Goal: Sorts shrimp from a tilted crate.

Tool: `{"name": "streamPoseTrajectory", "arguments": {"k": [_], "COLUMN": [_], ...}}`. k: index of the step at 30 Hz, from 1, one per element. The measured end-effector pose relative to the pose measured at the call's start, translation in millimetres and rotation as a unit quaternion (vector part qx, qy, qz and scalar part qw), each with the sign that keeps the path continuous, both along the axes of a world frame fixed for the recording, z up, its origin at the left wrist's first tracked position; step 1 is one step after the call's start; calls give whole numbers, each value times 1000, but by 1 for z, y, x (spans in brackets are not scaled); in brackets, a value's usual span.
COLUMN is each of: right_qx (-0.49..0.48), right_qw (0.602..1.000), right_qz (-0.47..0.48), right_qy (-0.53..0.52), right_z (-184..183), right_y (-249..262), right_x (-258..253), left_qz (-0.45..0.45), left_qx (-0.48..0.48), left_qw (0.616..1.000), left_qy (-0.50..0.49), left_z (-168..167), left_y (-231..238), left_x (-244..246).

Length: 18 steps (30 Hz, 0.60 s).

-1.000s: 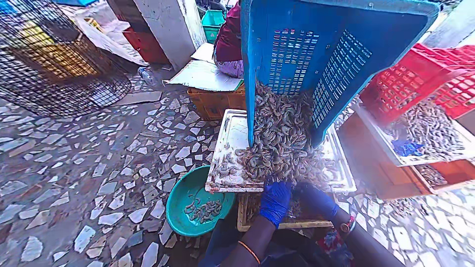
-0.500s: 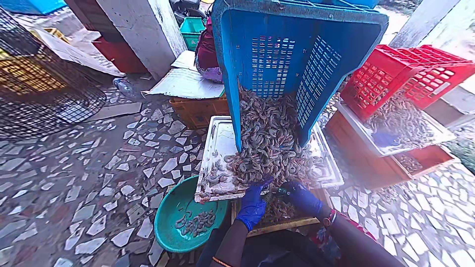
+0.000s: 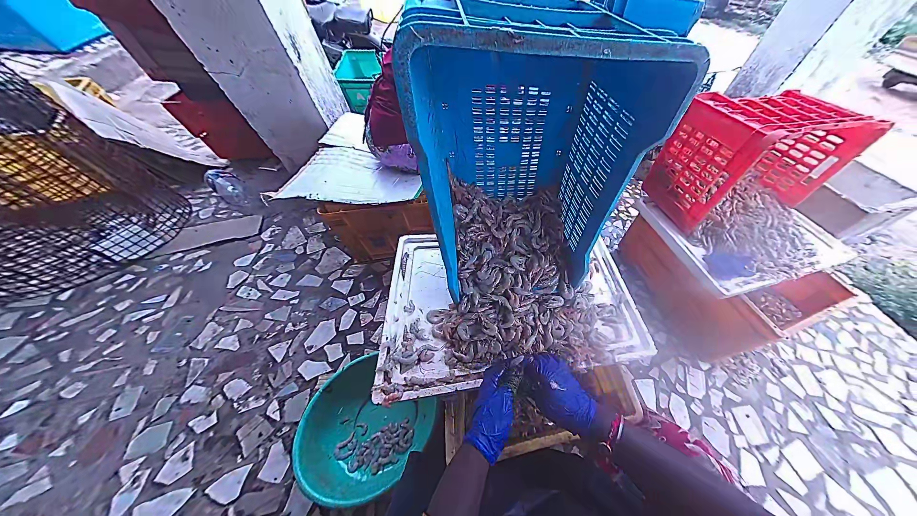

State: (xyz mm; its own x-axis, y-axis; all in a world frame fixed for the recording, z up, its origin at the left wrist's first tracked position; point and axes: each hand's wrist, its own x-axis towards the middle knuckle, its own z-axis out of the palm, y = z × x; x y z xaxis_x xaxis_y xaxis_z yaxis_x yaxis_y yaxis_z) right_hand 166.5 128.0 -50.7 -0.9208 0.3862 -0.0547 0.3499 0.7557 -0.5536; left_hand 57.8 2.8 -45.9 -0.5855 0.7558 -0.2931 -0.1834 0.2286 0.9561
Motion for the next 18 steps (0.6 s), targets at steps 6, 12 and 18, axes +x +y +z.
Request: {"name": "streamPoseTrajectory", "arguments": {"k": [6, 12, 18], "right_qx": [146, 34, 74], "right_qw": [982, 993, 988], "right_qz": [58, 8, -121], "right_qy": [105, -117, -60], "right_z": [-14, 12, 64], "right_y": [-2, 65, 167], "right_x": [-3, -37, -165], "left_qz": [99, -77, -34], "left_qx": [-62, -583, -590], "left_qw": [993, 735, 725], "left_qy": [-12, 338, 355], "left_z": [9, 20, 11], "left_y": [-11, -82, -86], "left_x": [-27, -119, -131]}}
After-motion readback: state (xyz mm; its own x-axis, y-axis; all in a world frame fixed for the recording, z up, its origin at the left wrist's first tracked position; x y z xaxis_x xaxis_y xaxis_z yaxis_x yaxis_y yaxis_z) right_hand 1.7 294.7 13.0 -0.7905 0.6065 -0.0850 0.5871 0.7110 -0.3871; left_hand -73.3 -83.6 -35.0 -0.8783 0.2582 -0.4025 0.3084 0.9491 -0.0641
